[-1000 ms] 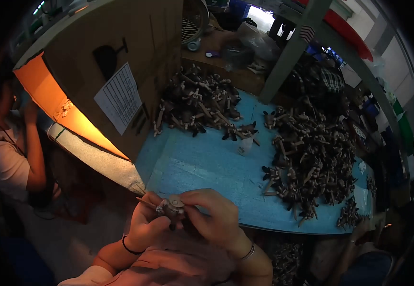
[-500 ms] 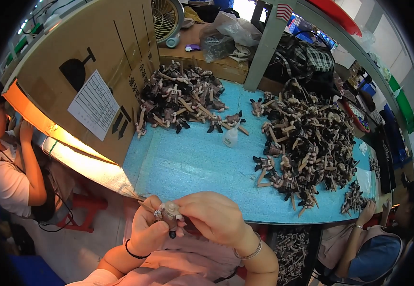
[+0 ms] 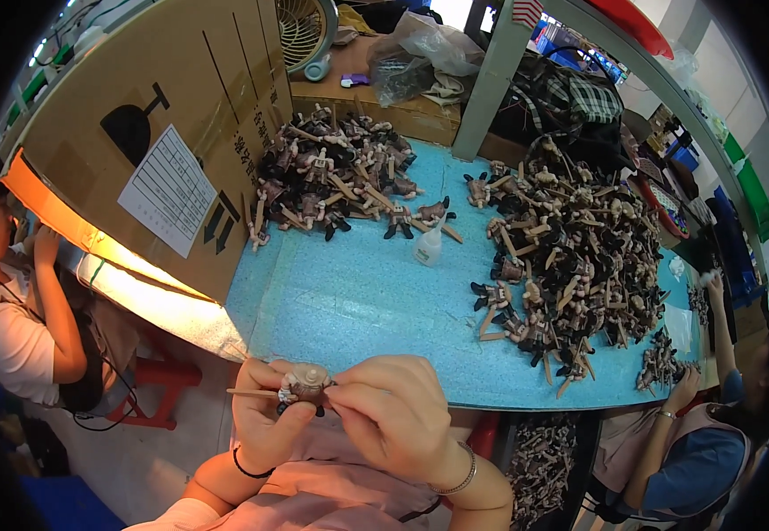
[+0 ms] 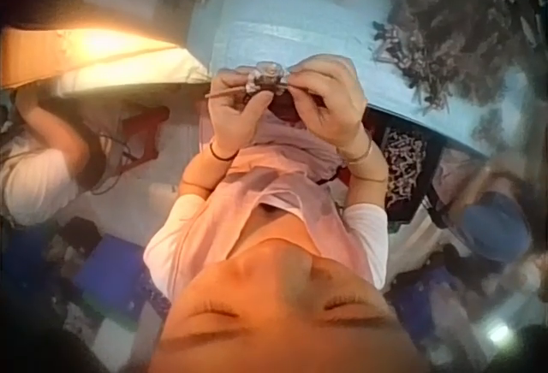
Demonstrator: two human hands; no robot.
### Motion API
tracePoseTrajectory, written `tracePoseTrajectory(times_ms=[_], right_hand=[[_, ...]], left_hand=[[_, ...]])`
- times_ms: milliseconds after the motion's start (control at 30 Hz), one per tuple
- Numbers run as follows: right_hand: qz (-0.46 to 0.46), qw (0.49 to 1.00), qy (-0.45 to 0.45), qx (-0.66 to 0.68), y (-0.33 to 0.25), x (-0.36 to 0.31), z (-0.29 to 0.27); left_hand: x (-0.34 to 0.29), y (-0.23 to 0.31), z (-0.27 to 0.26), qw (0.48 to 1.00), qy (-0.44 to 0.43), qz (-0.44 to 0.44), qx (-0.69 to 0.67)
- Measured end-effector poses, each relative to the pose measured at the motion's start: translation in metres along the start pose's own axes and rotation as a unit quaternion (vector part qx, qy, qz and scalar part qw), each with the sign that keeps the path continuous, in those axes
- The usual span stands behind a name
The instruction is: The person assembles small plastic toy figures by applying glue from a bottle to individual plastic parts and joining them together by hand.
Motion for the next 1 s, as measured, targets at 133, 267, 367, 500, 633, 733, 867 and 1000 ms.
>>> tracePoseTrajectory(times_ms=[133, 267, 367, 500, 633, 733, 867, 1000], right_hand=[[-0.011, 0.999, -0.018, -0.039, -0.008, -0.001, 0.003], [-0.012, 0.996, -0.022, -0.082, -0.009, 0.000, 0.008], [0.009, 0.997, -0.037, -0.070, 0.000, 0.002, 0.014], [0.046, 0.992, -0.109, -0.043, 0.010, 0.002, 0.022], [0.068, 0.983, -0.152, -0.076, 0.009, -0.004, 0.028], [0.062, 0.979, -0.136, -0.142, 0.006, -0.011, 0.038], [0.056, 0.984, -0.055, -0.163, 0.018, -0.014, 0.034], [0.194, 0.964, -0.109, 0.148, 0.063, -0.016, 0.022]], left_hand=[[-0.004, 0.001, 0.000, 0.998, -0.008, 0.018, 0.059], [-0.006, 0.003, 0.001, 0.980, -0.031, 0.086, 0.178], [-0.007, 0.002, -0.001, 0.968, -0.033, 0.092, 0.233], [-0.014, -0.008, -0.008, 0.964, -0.013, 0.058, 0.260], [-0.014, -0.016, -0.012, 0.968, 0.039, 0.033, 0.247], [-0.015, -0.029, -0.010, 0.988, 0.081, -0.046, 0.122], [-0.017, -0.027, -0.001, 0.991, 0.069, -0.030, 0.109], [0.003, 0.001, 0.008, 0.965, -0.137, 0.034, 0.222]])
Point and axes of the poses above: each hand's wrist, its own x-axis towards the middle knuckle, its own z-axis out of the palm, y = z × x, the point moved 6 cm from there along x, towards the middle knuckle, and after that the axes turned 13 degrees about z, right-handed, at the moved point
